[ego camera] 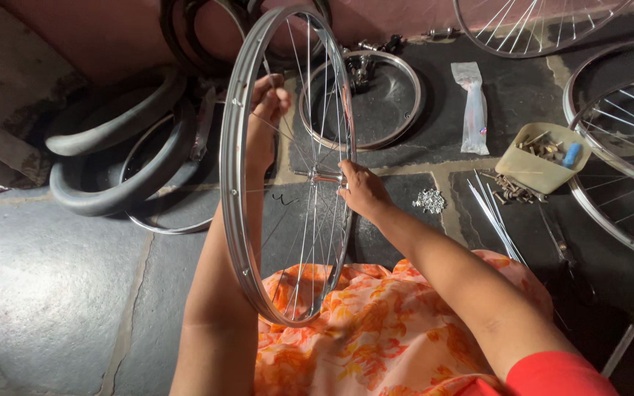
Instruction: The person laces a bicycle wheel by inserting spokes through the rim and hub, then threading nipples onto the spoke ends. They rotate the wheel to access different holes and continue adding spokes one at a time.
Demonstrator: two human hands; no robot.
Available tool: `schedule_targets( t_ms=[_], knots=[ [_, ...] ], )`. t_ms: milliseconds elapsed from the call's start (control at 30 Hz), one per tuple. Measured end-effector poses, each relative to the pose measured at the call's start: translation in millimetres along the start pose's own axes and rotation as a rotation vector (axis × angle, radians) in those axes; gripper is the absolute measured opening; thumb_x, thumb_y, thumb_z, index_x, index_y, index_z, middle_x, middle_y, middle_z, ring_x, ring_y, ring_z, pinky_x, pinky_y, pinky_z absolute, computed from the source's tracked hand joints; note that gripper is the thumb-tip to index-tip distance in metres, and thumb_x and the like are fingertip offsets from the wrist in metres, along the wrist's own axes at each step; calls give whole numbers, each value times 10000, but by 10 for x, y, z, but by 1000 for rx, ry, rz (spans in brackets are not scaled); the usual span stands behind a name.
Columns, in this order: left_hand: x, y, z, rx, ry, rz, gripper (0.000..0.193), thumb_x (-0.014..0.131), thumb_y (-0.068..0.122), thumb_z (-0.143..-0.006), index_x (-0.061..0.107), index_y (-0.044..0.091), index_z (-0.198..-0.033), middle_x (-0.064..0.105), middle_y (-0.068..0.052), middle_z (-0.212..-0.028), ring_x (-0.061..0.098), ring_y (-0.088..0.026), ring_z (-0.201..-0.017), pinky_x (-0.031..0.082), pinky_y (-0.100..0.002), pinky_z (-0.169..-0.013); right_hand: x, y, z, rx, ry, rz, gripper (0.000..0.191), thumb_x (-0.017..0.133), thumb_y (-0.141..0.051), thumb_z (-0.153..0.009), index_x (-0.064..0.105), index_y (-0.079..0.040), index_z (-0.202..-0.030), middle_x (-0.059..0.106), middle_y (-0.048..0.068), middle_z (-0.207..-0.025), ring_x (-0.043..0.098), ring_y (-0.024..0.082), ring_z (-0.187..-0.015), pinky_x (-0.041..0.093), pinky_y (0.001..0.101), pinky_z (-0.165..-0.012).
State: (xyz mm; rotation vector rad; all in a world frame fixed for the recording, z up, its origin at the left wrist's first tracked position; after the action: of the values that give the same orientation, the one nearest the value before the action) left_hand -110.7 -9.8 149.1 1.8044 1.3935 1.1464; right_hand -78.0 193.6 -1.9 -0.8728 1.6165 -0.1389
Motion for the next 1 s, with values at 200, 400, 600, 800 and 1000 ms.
schedule_targets(
  t_ms=[200, 400, 600, 800, 1000],
  knots=[
    [33, 17, 210, -99, -98, 359, 462, 674, 328, -931, 597, 145, -1348, 679, -110, -1275, 656, -188, -1222, 488, -333, -1124, -41, -11, 77, -197, 140, -47, 548, 808, -94, -772, 533, -26, -1242, 684, 209, -1223, 658, 403, -1130, 536, 443, -955],
    [-207, 230, 968, -5, 119, -91, 405, 653, 479, -1011, 657, 150, -1247, 613, -21, -1358, 522, -168, -1379, 396, -438, -1209, -122, -51, -4, -174, 85, -84, 449, 579, -49, -891, 562, -54, -1339, 689, 222, -1187, 672, 414, -1071, 521, 488, -935],
    [-179, 563, 1597, -79, 65, -42, 381, 666, 462, -1068, 602, 146, -1270, 546, -49, -1369, 494, -187, -1363, 410, -440, -1176, -2, -200, -104, -217, 58, 192, 158, 521, -32, -984, 575, -99, -1117, 672, 175, -993, 696, 409, -916, 566, 506, -771],
    [63, 1029, 2287, -61, 116, 74, 664, 553, 591, -1023, 518, 67, -1429, 583, -106, -1386, 579, -195, -1324, 488, -380, -1142, 11, -89, 3, -336, 219, 26, 61, 525, -72, -1034, 517, -112, -1080, 678, 145, -1021, 701, 415, -889, 576, 501, -741],
    [339, 1125, 2183, -183, 7, -227, 722, 809, 361, -911, 504, -22, -1442, 570, -147, -1441, 599, -235, -1194, 484, -391, -1040, -19, -117, 24, -288, 152, 170, 118, 525, -31, -974, 509, -102, -1067, 651, 167, -1005, 704, 419, -890, 580, 513, -720]
  ],
)
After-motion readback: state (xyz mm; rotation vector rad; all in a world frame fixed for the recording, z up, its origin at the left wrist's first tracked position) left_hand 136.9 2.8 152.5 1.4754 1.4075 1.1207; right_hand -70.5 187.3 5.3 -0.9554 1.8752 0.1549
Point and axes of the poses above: each hand's wrist, its own z-axis away from the middle knuckle, its own x-axis out of the palm, y = z × x, the point moved 6 cm from there along -z, towards the middle knuckle
